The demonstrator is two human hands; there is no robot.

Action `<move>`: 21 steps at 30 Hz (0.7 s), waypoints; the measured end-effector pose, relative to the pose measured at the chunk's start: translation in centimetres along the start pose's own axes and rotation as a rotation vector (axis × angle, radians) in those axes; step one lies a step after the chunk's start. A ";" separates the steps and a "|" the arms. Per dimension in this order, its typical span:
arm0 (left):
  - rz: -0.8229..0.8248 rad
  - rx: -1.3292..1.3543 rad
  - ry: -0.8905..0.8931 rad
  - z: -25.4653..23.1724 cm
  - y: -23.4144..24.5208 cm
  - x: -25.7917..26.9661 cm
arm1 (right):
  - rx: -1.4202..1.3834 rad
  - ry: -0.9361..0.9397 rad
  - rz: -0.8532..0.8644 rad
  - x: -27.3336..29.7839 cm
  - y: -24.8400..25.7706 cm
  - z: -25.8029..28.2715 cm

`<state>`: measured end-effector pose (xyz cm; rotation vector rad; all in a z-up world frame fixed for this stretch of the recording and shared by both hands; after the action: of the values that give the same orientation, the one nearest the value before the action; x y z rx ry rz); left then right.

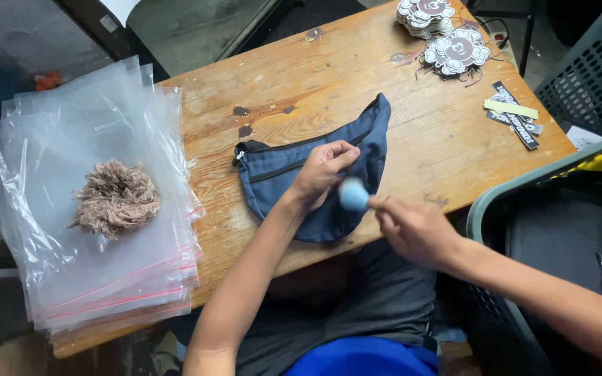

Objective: The person uses a blue lint roller to clean the surface of a dark blue bag placed on a wooden table. The person rolls the lint roller across the bag's exterior, including the zipper area and the brand label, to remove lint and debris.

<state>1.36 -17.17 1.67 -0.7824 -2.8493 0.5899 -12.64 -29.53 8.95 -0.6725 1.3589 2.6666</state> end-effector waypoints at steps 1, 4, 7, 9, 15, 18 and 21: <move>0.007 0.007 0.011 0.8 0.5 -0.3 | -0.039 0.070 0.130 0.6 -0.7 1.4; 0.015 0.003 0.028 0.9 0.7 0.0 | -0.047 0.122 0.229 3.0 -2.3 0.9; 0.025 0.014 0.027 0.5 0.4 0.1 | -0.133 0.044 0.173 0.5 0.8 0.1; 0.035 0.014 0.024 0.4 0.3 0.1 | -0.110 -0.015 0.051 -1.0 2.1 -2.1; 0.032 0.022 0.026 0.8 0.6 -0.2 | -0.037 -0.047 0.021 0.8 -1.3 -4.3; 0.026 0.023 0.034 1.8 1.1 -0.3 | -0.042 0.066 0.226 3.9 -3.7 -3.6; 0.026 0.024 0.042 1.1 0.8 0.1 | -0.086 0.073 0.243 2.1 -1.0 -1.7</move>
<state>1.46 -16.82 0.37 -0.8195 -2.7931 0.6025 -13.67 -30.48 6.46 -0.6575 1.4360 2.9313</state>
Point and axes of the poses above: each hand's wrist, its own x-axis away from the middle knuckle, its own y-axis out of the back of the hand, z = x × y, the point moved 5 cm from there along -x, towards the middle knuckle, and after that the axes turned 9 degrees about -y, right-handed, at the moved point
